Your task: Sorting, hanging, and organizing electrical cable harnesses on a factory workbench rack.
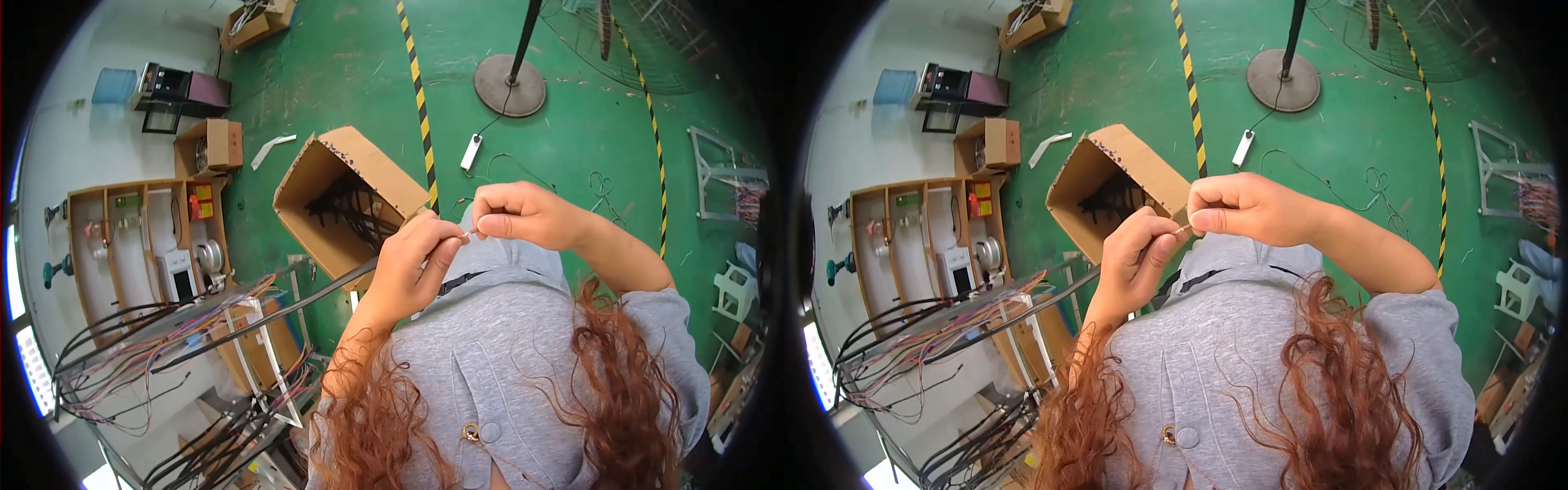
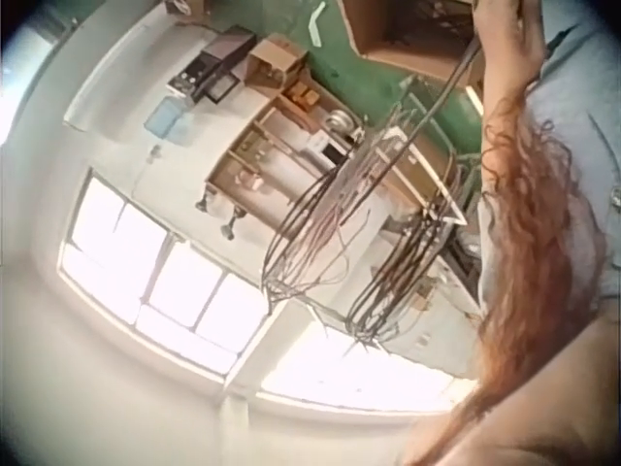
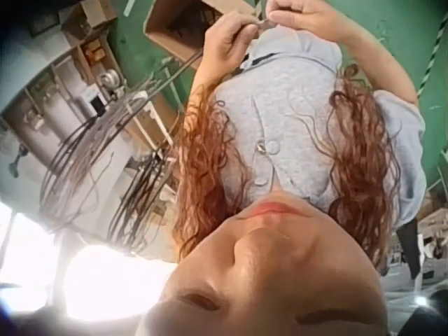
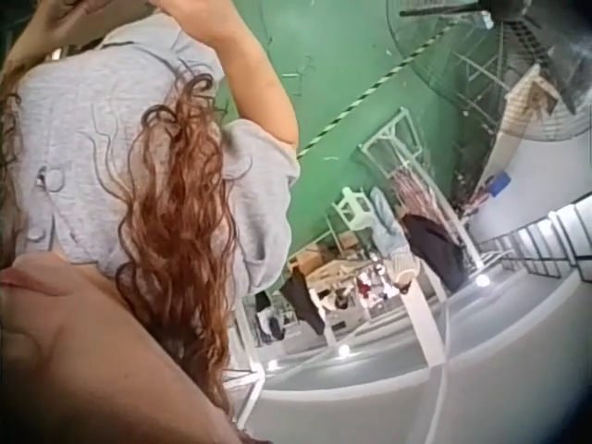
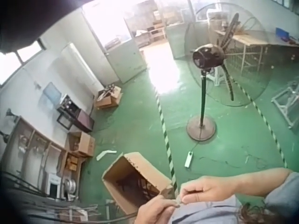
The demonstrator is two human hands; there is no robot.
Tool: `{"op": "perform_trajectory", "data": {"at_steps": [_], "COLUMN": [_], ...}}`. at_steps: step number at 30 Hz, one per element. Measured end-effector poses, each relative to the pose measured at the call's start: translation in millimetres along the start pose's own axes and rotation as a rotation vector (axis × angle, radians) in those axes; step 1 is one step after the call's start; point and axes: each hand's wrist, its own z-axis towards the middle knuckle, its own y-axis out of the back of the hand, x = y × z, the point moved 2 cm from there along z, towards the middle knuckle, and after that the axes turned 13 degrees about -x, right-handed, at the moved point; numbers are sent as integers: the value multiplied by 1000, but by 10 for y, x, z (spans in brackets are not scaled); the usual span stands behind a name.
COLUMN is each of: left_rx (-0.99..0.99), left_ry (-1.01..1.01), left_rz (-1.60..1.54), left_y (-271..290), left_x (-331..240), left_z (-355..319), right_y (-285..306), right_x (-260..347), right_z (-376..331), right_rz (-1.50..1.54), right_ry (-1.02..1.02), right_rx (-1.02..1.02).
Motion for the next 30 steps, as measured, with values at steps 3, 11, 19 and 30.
{"op": "perform_trajectory", "data": {"at_steps": [3,11,19,30], "left_rx": [-159,-133,-27,-164], "left_ry": [27,-416,680,-301], "left_rz": [57,330,-605,105], "left_y": [13,99,-146,-113], "left_x": [-3,-13,136,-64], "left_z": [-105,-162,-269,-153], "right_y": [-97,-291,-317,-142], "right_x": [-33,-39,24,-110], "right_z": [74,42,-119,-245], "right_rz": [304,636,-55,320], "right_ry": [-288,-598,90,-258], "right_rx": [116,220,-58,-87]}}
